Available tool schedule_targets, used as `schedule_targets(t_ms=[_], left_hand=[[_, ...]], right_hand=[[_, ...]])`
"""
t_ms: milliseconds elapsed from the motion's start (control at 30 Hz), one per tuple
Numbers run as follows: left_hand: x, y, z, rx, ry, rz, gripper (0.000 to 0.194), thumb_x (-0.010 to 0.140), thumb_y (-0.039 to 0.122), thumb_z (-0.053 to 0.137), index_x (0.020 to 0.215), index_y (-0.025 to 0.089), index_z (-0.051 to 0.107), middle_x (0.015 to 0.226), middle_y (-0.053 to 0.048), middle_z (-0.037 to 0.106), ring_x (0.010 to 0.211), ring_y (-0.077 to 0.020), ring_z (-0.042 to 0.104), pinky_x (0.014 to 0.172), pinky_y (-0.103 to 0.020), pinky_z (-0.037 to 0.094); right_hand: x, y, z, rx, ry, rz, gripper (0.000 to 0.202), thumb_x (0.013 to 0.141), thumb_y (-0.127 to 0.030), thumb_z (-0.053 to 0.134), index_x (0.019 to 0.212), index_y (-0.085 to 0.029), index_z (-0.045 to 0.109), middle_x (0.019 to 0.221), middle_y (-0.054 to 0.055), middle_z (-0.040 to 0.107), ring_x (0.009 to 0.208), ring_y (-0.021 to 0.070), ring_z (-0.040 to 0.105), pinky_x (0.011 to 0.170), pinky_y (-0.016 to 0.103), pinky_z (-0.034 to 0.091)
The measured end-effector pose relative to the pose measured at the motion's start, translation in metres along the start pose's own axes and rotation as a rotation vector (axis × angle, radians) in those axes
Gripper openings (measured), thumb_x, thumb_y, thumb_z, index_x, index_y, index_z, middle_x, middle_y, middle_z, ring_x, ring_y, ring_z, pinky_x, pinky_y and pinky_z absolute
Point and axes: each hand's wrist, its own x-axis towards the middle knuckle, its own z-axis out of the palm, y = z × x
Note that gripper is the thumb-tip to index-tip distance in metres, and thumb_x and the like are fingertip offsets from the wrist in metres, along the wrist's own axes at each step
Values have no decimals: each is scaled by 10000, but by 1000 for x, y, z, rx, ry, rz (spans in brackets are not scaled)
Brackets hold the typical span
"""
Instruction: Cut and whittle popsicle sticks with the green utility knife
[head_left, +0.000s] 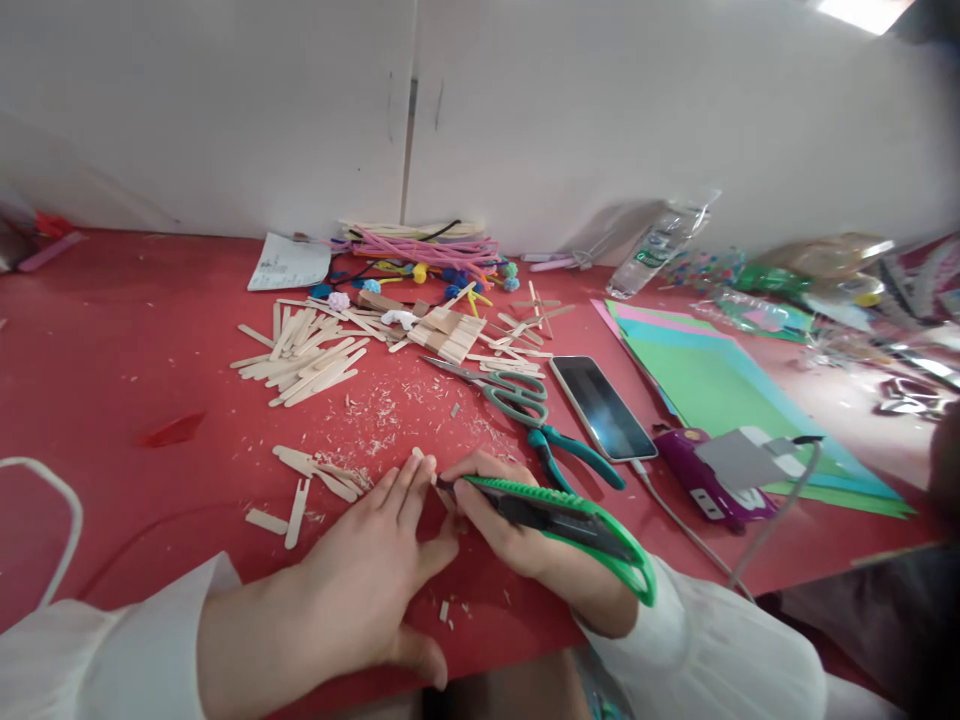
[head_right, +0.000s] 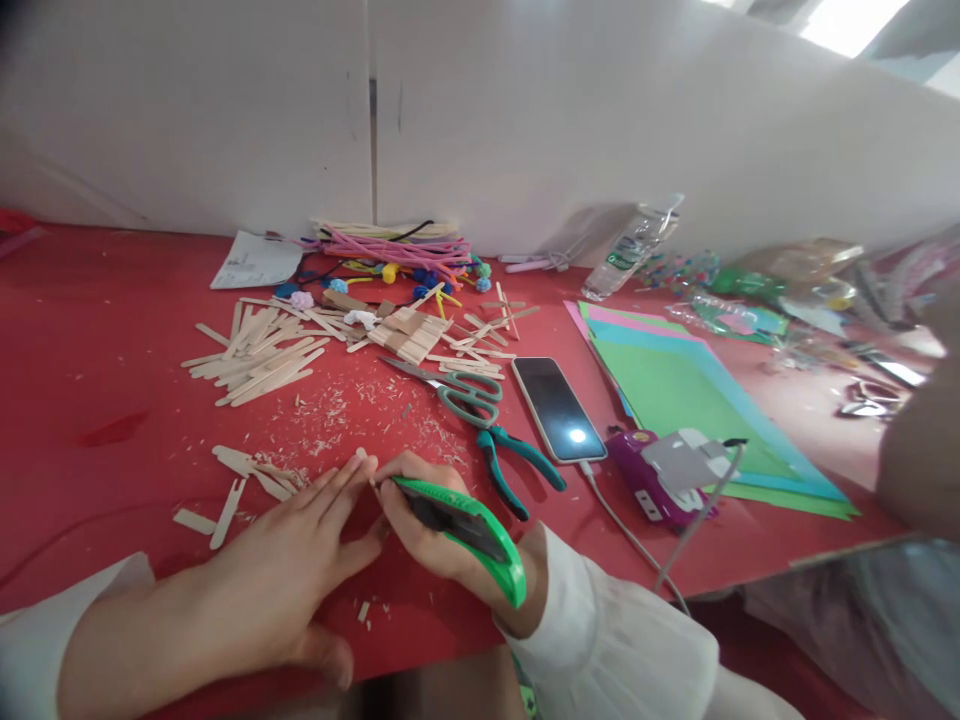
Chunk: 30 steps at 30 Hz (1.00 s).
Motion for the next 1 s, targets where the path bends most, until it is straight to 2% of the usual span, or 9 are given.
schedule_targets(t_ms=[200, 433, 533, 633, 800, 900, 967, 1000], left_hand=[[-1, 1, -2, 26, -50, 9, 895, 636, 735, 612, 1312, 153, 531, 1505, -259, 166, 1376, -440, 56, 1080, -596, 217], [-2, -2, 2, 6, 3, 33, 887, 635, 744, 604, 1313, 177, 531, 1513, -235, 186, 1377, -448, 96, 1075, -593, 234], [-1, -1, 1, 29, -10, 27, 852, 658, 741, 585, 1308, 193, 535, 1516, -212, 211, 1380, -441, 107, 1083, -590, 220], [-1, 3, -2, 94, -36, 18, 882, 670, 738, 577, 1356, 192, 479, 1509, -225, 227, 1376, -443, 131, 1078, -595, 221], [0, 13, -16, 141, -77, 8, 903, 673, 633, 673, 1391, 145, 424, 1478, -285, 256, 1348, -464, 227, 1041, -570, 296], [-1, 13, -28, 128, -49, 12, 822, 663, 557, 729, 1346, 170, 485, 1456, -265, 338, 1333, -442, 306, 1017, -525, 345], [0, 7, -39, 94, -31, 16, 689, 673, 539, 725, 1250, 193, 580, 1360, -225, 499, 1253, -417, 445, 951, -478, 414], [1, 1, -46, 48, -50, 27, 555, 692, 540, 704, 1137, 212, 654, 1239, -173, 613, 1135, -372, 563, 885, -421, 458]], right_hand=[[-3, 3, 2, -1, -2, -26, 133, 901, -236, 436, 817, -215, 537, 610, -48, 544, 514, 95, 536, 545, 224, 447], [-7, 8, -3, -74, -45, -30, 155, 918, -234, 431, 820, -213, 549, 713, -24, 593, 632, 112, 578, 630, 244, 465], [-7, 15, -3, -58, -42, -27, 170, 926, -253, 432, 810, -216, 549, 728, -24, 594, 657, 118, 575, 661, 254, 472], [-6, 20, -1, -13, -27, -10, 159, 915, -262, 441, 805, -224, 549, 724, -19, 603, 681, 136, 582, 685, 274, 481], [0, 15, 5, 134, 7, 40, 162, 882, -277, 405, 737, -253, 473, 614, -26, 538, 573, 154, 549, 578, 284, 484], [2, 11, 8, 184, 22, 46, 137, 844, -267, 401, 712, -263, 440, 591, -32, 533, 525, 152, 532, 523, 279, 474], [3, 9, 9, 198, 14, 58, 131, 829, -264, 406, 702, -265, 437, 581, -35, 538, 494, 147, 517, 496, 276, 459], [4, 9, 9, 206, 11, 64, 135, 827, -269, 404, 696, -265, 433, 566, -38, 533, 479, 145, 510, 488, 276, 452]])
